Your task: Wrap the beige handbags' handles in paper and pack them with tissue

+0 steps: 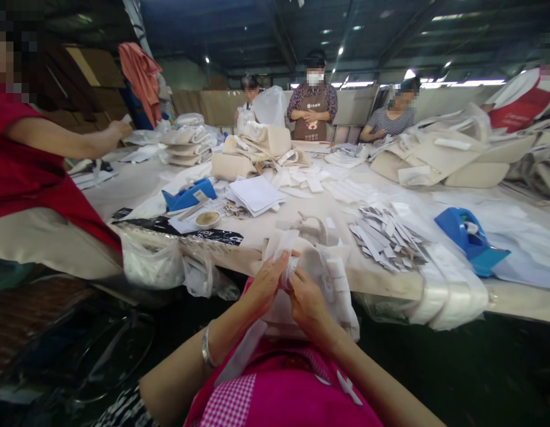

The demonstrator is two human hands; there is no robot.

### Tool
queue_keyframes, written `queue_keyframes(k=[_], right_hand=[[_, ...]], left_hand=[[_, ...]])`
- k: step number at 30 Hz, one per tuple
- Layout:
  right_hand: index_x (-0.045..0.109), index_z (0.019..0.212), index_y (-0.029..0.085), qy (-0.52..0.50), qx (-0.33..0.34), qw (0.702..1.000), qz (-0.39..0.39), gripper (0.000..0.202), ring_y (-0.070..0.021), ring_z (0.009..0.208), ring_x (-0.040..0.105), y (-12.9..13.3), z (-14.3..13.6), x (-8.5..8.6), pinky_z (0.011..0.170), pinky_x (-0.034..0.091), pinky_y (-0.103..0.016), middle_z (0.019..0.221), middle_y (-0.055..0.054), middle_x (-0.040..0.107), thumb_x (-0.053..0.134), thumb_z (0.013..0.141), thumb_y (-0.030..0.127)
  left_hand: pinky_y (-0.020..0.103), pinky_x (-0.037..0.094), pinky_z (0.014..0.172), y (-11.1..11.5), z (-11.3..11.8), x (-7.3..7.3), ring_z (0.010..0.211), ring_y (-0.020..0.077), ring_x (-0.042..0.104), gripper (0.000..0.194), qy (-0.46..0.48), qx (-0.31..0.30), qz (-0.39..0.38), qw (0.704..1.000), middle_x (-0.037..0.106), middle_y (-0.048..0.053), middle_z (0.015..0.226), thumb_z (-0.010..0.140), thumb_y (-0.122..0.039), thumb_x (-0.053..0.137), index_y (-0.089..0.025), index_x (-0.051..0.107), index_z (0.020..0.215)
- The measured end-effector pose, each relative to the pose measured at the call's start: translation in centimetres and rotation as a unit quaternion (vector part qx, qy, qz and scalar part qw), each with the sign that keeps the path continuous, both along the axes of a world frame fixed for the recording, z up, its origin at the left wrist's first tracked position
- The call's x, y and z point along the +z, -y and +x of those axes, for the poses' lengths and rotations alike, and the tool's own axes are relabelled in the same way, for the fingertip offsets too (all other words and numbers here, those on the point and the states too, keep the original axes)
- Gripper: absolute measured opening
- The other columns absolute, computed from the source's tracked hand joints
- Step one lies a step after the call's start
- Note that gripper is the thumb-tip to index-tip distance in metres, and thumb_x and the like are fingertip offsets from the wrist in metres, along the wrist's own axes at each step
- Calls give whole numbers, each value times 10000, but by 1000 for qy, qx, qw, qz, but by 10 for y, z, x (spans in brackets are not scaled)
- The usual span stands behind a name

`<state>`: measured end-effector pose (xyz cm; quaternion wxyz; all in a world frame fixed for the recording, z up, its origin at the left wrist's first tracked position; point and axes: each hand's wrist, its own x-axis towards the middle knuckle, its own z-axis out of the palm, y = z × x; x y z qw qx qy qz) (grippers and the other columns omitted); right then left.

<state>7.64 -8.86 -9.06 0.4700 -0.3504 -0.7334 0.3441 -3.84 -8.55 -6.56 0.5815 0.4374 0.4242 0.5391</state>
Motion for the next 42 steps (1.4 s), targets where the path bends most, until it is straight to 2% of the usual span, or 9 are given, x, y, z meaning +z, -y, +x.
queue_keyframes(k=[3,5,9,11,16,22,28,34,42], right_hand=[[619,1099,191,-31,10,988,-152,405,-260,958,654,-4,-3,2,866,539,-425,1017,-73,703,547,714,87],[637,1031,190,-56,18,979,-196,336,-247,867,667,-8,-5,0,803,562,-400,928,-53,713,553,720,94],[663,1097,194,-23,18,999,-15,436,-279,1201,546,-18,-4,-14,1073,395,-463,1218,-96,644,499,721,47],[649,1165,196,0,18,1000,2,512,-285,1283,476,-21,-4,-17,1113,343,-471,1308,-98,593,504,701,35],[664,1071,162,-54,27,972,-229,380,-263,891,652,-26,-10,-9,813,548,-421,972,-62,713,576,703,120],[703,978,198,-31,7,998,-49,310,-274,1159,548,-33,-11,-24,1059,385,-462,1202,-80,647,546,733,93],[663,1048,202,-15,-13,997,-76,350,-255,1173,533,-30,-13,-27,1053,395,-429,1208,-78,618,544,743,79],[666,1035,217,-17,-48,998,-27,350,-241,1081,562,-29,-16,-28,949,466,-385,1141,-76,609,497,777,51],[646,1041,213,32,-50,998,29,294,-227,992,564,-28,-16,-37,876,514,-380,1034,-79,563,466,843,90]], left_hand=[[346,445,945,-5,3,-6,1018,248,598,461,-34,55,36,997,672,85,1050,792,-519,683,-167,665,1089],[347,419,991,-9,2,-11,1074,256,579,474,-25,49,34,998,662,86,1113,798,-531,677,-177,662,1112],[318,500,745,-21,-6,-20,808,202,622,522,13,-2,-5,1000,675,85,944,884,-605,511,-144,644,1091],[299,490,676,-26,-9,-23,727,180,603,501,14,-4,-12,1000,663,71,882,878,-592,531,-138,636,1061],[298,473,811,-33,-11,-26,861,187,597,421,6,5,-2,1000,649,59,960,849,-533,619,-166,646,1054],[272,470,678,-45,-12,-22,698,148,569,425,33,-23,-40,998,637,53,824,845,-549,594,-134,637,929],[272,454,670,-52,-12,-24,681,139,545,430,-6,-1,-33,999,613,40,817,870,-552,546,-132,621,929],[301,403,888,-41,-46,-22,935,191,526,335,-116,73,39,990,593,38,944,776,-441,717,-154,673,945],[251,402,713,-24,-43,-32,779,154,537,283,-91,9,-4,996,632,37,913,672,-354,793,-137,751,849]])
